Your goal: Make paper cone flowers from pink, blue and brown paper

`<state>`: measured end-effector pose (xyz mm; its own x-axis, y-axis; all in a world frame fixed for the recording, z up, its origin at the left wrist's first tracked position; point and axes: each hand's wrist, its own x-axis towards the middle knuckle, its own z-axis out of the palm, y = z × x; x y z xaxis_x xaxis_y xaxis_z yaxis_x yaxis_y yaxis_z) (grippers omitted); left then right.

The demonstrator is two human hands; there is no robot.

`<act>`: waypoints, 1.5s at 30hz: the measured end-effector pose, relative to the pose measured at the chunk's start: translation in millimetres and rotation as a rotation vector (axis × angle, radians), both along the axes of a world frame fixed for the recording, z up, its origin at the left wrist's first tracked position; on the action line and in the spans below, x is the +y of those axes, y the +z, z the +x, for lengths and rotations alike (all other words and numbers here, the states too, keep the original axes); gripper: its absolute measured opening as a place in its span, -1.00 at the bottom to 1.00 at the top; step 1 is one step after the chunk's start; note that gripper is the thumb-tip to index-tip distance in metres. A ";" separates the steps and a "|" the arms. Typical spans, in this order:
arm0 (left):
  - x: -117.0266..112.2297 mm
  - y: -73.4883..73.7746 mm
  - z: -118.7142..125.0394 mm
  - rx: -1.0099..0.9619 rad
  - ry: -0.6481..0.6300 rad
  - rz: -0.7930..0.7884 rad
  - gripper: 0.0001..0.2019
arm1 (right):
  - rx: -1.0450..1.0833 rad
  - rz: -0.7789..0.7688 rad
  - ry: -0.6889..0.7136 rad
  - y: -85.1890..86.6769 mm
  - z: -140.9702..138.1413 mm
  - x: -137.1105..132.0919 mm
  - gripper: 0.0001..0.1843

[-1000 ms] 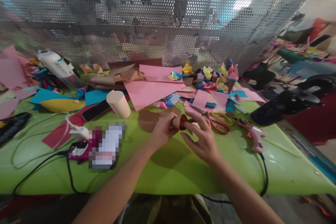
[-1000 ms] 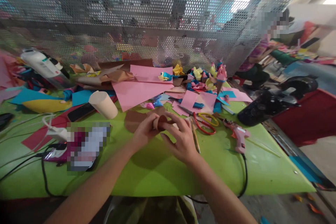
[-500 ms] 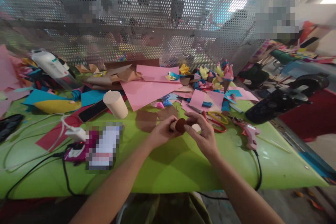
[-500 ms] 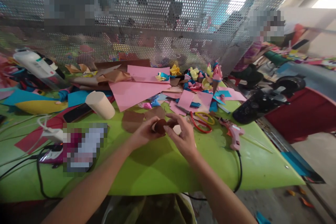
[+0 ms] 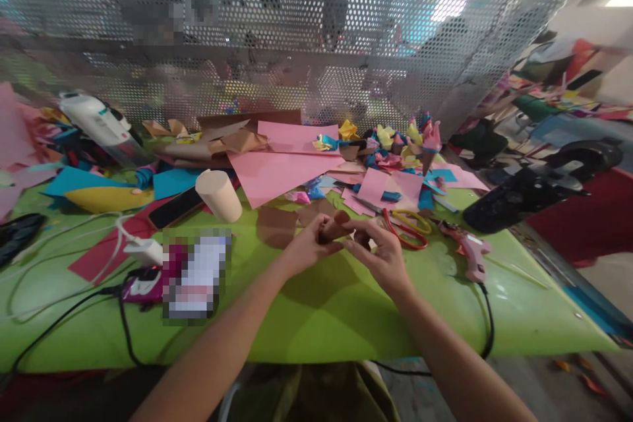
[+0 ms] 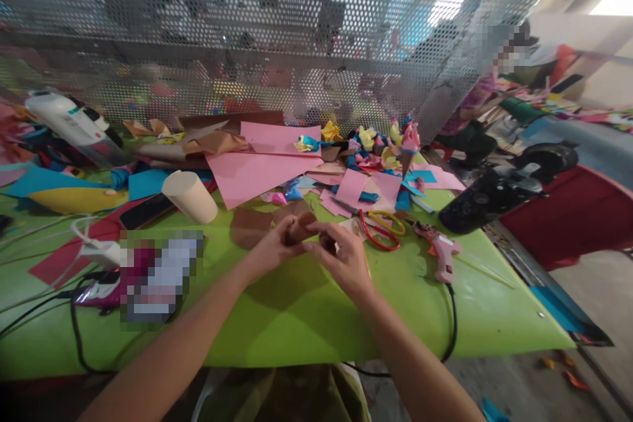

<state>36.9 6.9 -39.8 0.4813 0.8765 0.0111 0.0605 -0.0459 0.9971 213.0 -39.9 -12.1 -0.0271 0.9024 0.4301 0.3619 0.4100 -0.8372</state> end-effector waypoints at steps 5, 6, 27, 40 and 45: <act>-3.3 16.4 -4.1 0.213 0.039 0.165 -0.59 | 0.094 -0.042 -0.150 -0.3 -2.5 4.6 -0.83; -3.9 20.0 -5.1 0.282 0.053 0.216 -0.62 | 0.145 -0.060 -0.176 0.8 -2.9 5.5 -0.81; -4.1 24.3 -6.7 0.735 0.093 0.569 -0.69 | 0.260 -0.342 -0.121 2.1 6.0 12.0 -0.55; -1.4 23.9 -14.2 0.756 0.078 0.718 -0.64 | 0.226 -0.750 0.325 13.9 19.8 11.5 -0.34; -0.8 23.1 -13.0 0.743 0.075 0.761 -0.68 | 0.272 -0.860 0.465 13.8 17.9 9.5 -0.14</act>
